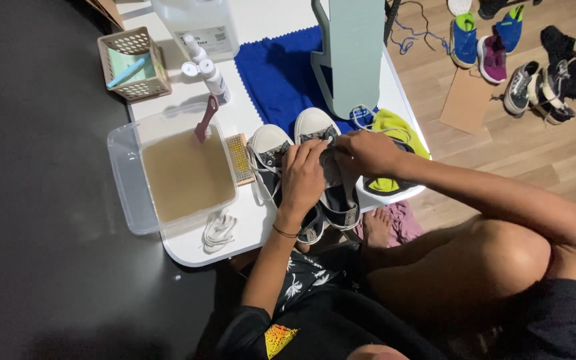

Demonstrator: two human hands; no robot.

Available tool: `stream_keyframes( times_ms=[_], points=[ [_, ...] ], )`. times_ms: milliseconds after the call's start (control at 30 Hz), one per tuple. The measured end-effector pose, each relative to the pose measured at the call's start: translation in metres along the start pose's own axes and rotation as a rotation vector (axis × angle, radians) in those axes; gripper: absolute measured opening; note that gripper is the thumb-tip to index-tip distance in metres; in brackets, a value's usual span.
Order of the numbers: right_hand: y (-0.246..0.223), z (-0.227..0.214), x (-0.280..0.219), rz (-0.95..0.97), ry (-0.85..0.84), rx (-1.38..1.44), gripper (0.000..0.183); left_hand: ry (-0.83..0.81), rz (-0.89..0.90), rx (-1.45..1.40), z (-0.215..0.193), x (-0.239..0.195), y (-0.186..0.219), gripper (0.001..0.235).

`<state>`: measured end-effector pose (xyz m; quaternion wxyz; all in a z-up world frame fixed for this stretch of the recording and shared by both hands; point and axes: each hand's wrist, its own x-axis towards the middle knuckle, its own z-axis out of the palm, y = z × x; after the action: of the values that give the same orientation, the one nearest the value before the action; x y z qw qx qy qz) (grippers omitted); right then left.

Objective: The person removes the old shoelaces from a pair of black canvas sneakers and replaces them with new white shoelaces. They thread the new laces through the eyelets and tie them into a knot.

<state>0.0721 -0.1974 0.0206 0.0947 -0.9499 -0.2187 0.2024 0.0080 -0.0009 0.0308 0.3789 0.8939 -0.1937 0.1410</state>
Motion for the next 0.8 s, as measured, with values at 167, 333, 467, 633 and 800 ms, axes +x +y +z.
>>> stream_keyframes(
  times_ms=[167, 333, 467, 633, 800],
  points=[
    [0.003, 0.004, 0.002, 0.005, 0.024, 0.093, 0.029, 0.025, 0.032, 0.042, 0.021, -0.006, -0.020, 0.030],
    [0.004, 0.004, 0.001, 0.012, 0.021, 0.089, 0.027, 0.040, 0.031, 0.113, 0.018, -0.008, -0.014, 0.025],
    [0.012, 0.014, 0.004, -0.008, 0.033, 0.067, 0.029, 0.022, 0.035, 0.147, 0.020, -0.010, -0.015, 0.024],
    [0.010, 0.014, 0.001, -0.031, 0.031, -0.001, 0.032, 0.014, 0.022, 0.169, 0.020, -0.011, -0.012, 0.025],
    [0.001, -0.002, -0.004, -0.027, 0.009, -0.012, 0.030, -0.024, 0.024, 0.271, 0.027, -0.012, -0.015, 0.027]
  ],
)
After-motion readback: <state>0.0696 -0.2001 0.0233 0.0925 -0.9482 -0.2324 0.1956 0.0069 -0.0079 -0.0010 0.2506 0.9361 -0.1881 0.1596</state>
